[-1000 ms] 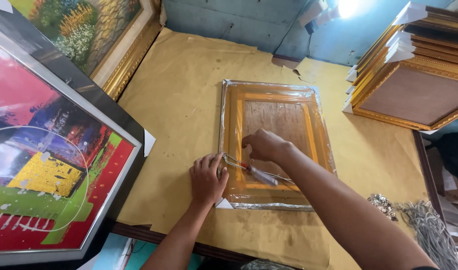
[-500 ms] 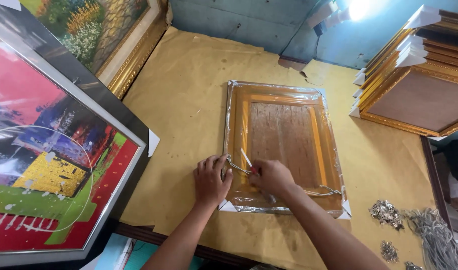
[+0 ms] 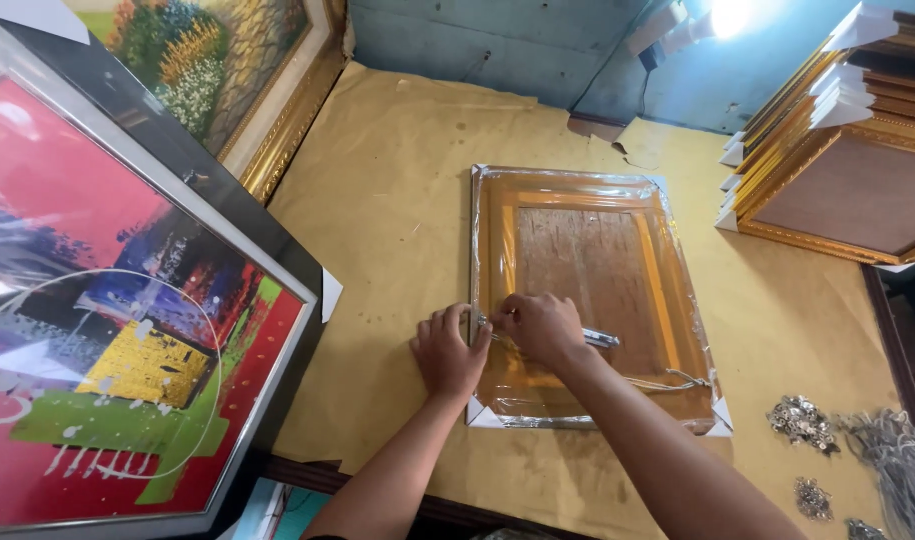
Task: Attaching a hanging wire to the back of a picture frame using a screwdriver and wire.
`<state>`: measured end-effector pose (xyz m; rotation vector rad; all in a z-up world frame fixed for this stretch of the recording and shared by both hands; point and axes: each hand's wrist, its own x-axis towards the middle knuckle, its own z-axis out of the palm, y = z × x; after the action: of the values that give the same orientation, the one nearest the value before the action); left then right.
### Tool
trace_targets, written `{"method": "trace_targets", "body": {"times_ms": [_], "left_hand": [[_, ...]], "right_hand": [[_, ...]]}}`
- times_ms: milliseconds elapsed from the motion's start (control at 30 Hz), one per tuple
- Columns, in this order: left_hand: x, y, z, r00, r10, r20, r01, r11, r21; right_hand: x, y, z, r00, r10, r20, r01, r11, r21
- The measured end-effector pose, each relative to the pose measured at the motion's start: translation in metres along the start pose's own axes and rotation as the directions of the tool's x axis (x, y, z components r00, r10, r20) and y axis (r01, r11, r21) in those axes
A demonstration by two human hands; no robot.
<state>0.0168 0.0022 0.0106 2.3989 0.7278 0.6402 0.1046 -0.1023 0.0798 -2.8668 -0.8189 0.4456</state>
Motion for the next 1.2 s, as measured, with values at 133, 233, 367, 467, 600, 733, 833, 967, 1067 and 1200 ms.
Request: {"method": "trace_targets", "body": {"times_ms": [133,233,367,467,600,733,833,967,1067,1200], "left_hand": [[0.0,0.002,-0.001,0.99,0.063,-0.129,-0.058,0.997,0.046],[-0.001,-0.002,-0.002,0.983,0.091,-0.159,-0.083,0.995,0.054],[0.001,-0.008,-0.004,0.995,0.025,0.101,-0.023,0.999,-0.021],[0.0,-0.018,-0.001,0.974,-0.008,0.226,0.028,0.996,-0.086],[-0.002,-0.008,-0.014,0.931,-0.032,0.364,0.074,0.992,-0.103],[0.001,-0.015,-0.008,0.934,0.004,0.358,0.015,0.999,-0.05],[0.004,-0.02,0.005,0.946,0.033,0.323,-0.031,0.999,-0.01],[0.006,-0.011,0.007,0.959,0.073,0.274,-0.086,0.996,0.034],[0.012,-0.002,0.003,0.947,0.162,0.278,-0.181,0.982,0.046],[0.021,0.002,0.017,0.944,0.172,0.283,-0.195,0.979,0.057]], "right_hand": [[0.021,-0.017,0.025,1.0,0.014,0.003,-0.014,0.999,-0.046],[0.036,-0.017,0.039,0.994,0.105,-0.018,-0.105,0.993,-0.046],[0.027,-0.019,0.031,0.987,0.163,0.015,-0.163,0.984,0.069],[0.008,-0.011,0.039,0.982,0.188,0.014,-0.183,0.936,0.299],[-0.033,-0.009,0.018,0.94,0.34,-0.034,-0.26,0.777,0.573],[-0.063,0.024,0.025,0.881,0.472,-0.02,-0.304,0.599,0.741],[-0.087,0.041,0.024,0.803,0.595,0.04,-0.356,0.424,0.833],[-0.112,0.048,0.016,0.735,0.671,0.097,-0.264,0.151,0.952],[-0.124,0.068,0.023,0.711,0.693,0.116,-0.237,0.081,0.968],[-0.137,0.09,0.018,0.677,0.719,0.159,-0.218,-0.011,0.976]]}}
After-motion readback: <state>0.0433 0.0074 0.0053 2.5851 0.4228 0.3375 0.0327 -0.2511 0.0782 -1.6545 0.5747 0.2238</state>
